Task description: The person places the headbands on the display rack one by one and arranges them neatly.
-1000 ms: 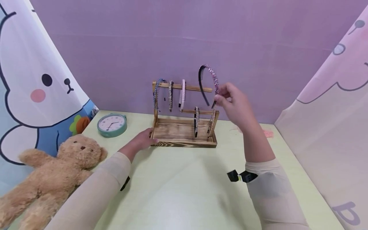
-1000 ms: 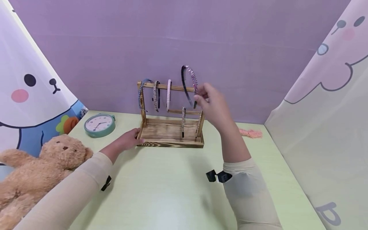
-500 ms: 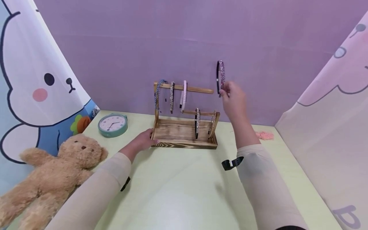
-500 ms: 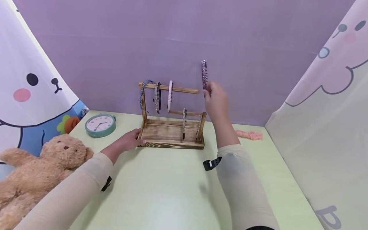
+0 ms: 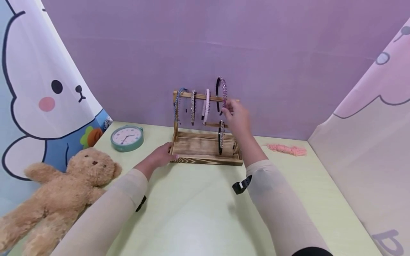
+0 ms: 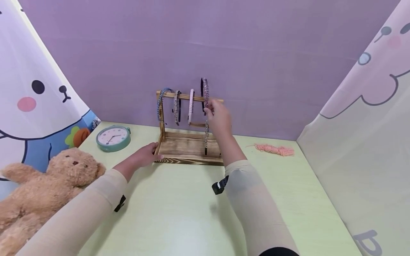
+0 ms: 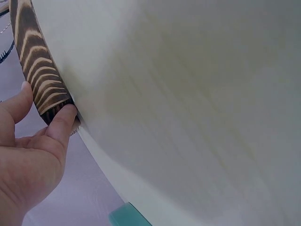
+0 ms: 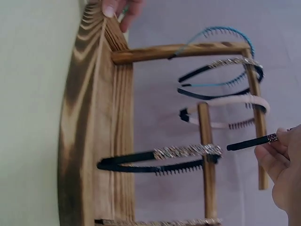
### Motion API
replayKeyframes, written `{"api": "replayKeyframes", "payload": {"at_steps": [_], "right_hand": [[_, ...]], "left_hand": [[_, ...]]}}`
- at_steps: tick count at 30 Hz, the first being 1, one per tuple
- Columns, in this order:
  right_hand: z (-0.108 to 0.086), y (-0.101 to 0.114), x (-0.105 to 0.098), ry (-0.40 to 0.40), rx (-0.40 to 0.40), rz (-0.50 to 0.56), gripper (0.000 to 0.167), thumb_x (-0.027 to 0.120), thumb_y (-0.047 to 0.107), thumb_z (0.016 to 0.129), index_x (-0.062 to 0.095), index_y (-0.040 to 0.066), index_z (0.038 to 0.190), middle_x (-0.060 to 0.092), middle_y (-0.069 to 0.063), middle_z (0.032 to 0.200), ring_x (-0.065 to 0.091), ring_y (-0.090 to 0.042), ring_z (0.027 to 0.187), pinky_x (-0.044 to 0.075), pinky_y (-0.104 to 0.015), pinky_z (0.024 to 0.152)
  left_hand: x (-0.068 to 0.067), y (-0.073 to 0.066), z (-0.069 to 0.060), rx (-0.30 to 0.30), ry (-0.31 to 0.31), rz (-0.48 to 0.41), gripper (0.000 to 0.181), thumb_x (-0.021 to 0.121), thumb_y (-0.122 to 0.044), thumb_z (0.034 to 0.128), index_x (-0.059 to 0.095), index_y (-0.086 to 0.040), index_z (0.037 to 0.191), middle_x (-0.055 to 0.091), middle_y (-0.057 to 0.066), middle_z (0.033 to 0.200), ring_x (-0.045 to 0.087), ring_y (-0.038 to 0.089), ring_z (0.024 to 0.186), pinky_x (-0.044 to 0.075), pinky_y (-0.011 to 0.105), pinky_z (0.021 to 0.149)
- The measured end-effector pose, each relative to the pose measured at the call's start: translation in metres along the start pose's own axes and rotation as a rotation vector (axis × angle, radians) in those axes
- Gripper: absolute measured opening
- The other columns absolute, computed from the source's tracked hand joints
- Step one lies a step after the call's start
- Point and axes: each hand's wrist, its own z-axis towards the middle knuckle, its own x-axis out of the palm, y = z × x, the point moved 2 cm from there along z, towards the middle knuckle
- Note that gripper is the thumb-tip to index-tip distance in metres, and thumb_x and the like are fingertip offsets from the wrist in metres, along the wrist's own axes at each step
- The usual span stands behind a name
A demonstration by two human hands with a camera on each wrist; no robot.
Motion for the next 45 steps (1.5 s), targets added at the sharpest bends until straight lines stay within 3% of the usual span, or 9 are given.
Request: {"api": "replayKeyframes", "payload": {"at_steps": [10,26,35,45], "right_hand": [[-0.011,0.003,0.024,0.104,0.06,-0.114,0.017,0.064,0.026,0.097,0.063,0.012,0.105,0.071,-0.003,0.103,0.066,-0.021,0.093,0.055,-0.036,0.08],[-0.012,0.001,0.026,0.181,0.097,-0.194,0.021,0.057,0.035,0.1,0.067,0.017,0.103,0.064,-0.001,0.095,0.054,-0.019,0.092,0.05,-0.038,0.074],[-0.01,-0.001,0.024,0.232,0.11,-0.194,0.024,0.057,0.034,0.1,0.071,0.017,0.109,0.071,0.001,0.105,0.051,-0.019,0.1,0.05,-0.037,0.078],[-0.006,-0.011,0.024,0.207,0.142,-0.218,0.025,0.064,0.032,0.096,0.075,0.017,0.113,0.067,-0.003,0.123,0.051,-0.023,0.114,0.047,-0.044,0.094]], "left_hand": [[-0.001,-0.001,0.0,-0.007,0.004,0.008,0.07,0.058,-0.026,0.0991,0.024,0.0,0.154,0.04,0.027,0.15,0.036,0.044,0.139,0.027,0.055,0.117],[0.0,-0.002,0.001,-0.02,0.011,0.001,0.07,0.057,-0.025,0.0998,0.022,-0.001,0.155,0.038,0.026,0.151,0.034,0.044,0.141,0.026,0.054,0.117],[-0.001,-0.004,-0.002,-0.017,0.007,0.006,0.069,0.057,-0.024,0.0997,0.022,0.0,0.154,0.039,0.027,0.15,0.035,0.044,0.14,0.027,0.054,0.117],[-0.001,0.0,0.001,-0.026,0.012,0.005,0.07,0.057,-0.026,0.0998,0.022,-0.002,0.155,0.037,0.026,0.152,0.033,0.044,0.141,0.026,0.055,0.117]]}}
